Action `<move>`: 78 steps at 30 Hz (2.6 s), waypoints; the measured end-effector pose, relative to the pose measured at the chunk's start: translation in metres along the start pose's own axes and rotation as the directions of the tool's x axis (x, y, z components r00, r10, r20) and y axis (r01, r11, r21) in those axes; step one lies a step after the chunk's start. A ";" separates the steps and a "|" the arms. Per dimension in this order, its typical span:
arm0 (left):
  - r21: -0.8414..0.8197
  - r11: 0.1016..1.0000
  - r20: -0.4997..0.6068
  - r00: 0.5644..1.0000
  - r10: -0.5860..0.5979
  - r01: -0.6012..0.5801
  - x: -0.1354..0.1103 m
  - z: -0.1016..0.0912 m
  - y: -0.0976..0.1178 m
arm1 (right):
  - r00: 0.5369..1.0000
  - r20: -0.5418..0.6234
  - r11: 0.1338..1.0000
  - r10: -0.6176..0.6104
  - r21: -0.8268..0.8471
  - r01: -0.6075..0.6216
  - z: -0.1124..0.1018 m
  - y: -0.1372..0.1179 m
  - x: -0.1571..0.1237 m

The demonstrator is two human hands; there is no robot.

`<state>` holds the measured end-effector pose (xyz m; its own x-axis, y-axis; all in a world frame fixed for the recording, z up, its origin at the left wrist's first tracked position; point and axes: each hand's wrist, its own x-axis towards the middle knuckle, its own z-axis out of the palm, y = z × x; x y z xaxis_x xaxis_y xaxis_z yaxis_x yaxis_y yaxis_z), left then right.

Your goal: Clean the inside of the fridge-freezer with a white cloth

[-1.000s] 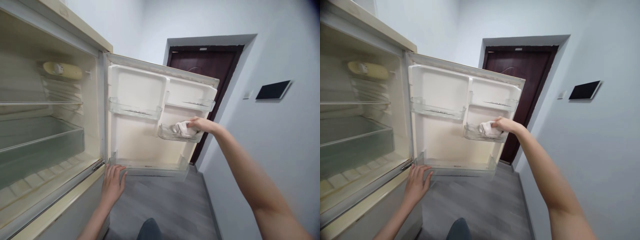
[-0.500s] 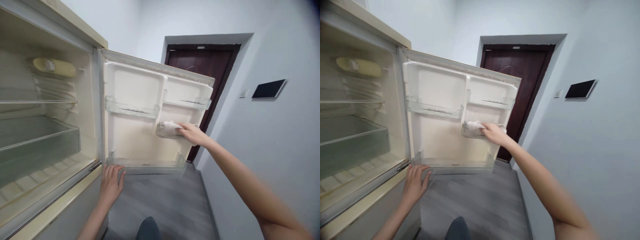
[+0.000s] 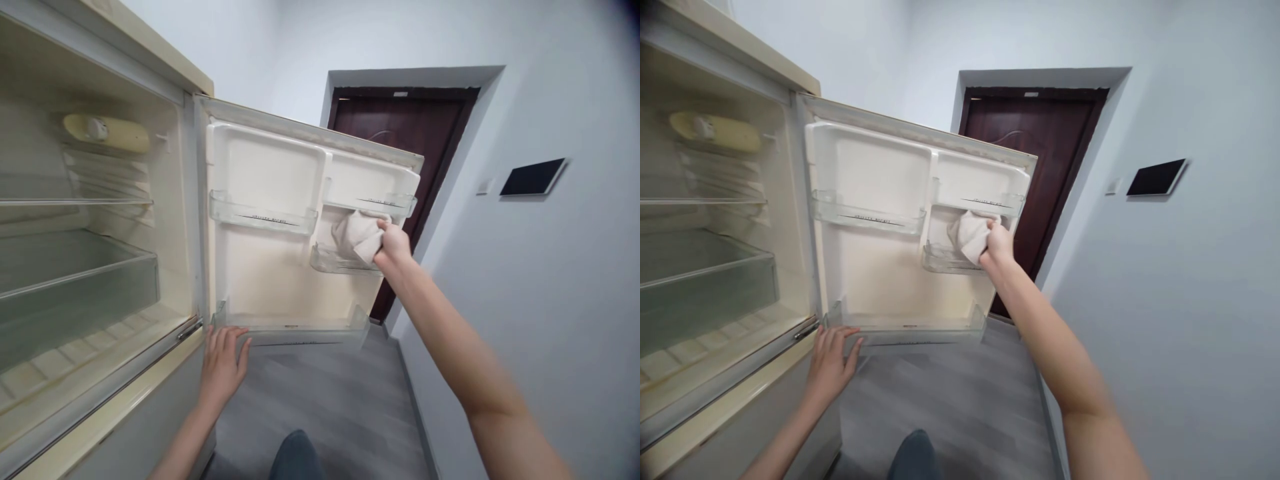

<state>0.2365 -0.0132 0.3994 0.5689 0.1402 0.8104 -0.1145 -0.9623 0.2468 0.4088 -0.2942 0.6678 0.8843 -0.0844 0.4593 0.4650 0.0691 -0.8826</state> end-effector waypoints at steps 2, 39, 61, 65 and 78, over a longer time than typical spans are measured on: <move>0.006 1.000 0.003 1.000 0.002 -0.002 0.000 0.000 0.000 | 0.999 0.040 0.998 0.030 0.056 -0.032 0.030 -0.002 -0.006; 0.064 0.998 0.006 1.000 0.011 -0.012 0.002 0.003 0.006 | 0.713 0.683 0.393 -0.158 -0.618 0.681 0.038 0.008 0.001; 0.104 0.995 -0.016 1.000 0.002 0.000 0.007 0.007 0.014 | 0.880 0.456 0.510 0.132 -0.792 0.334 -0.011 0.001 0.006; 0.108 0.994 -0.014 1.000 0.000 0.001 0.006 0.005 0.014 | 0.910 0.412 0.766 -0.042 -0.571 0.294 -0.024 -0.009 0.002; 0.111 0.994 0.007 1.000 -0.001 0.000 0.005 0.005 0.011 | 0.944 0.304 0.919 -0.131 -0.319 0.230 -0.028 -0.012 -0.020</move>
<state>0.2416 -0.0244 0.4033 0.5749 0.1392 0.8063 -0.0231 -0.9823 0.1860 0.3840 -0.3215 0.6660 0.7865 0.2137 0.5794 0.6175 -0.2731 -0.7376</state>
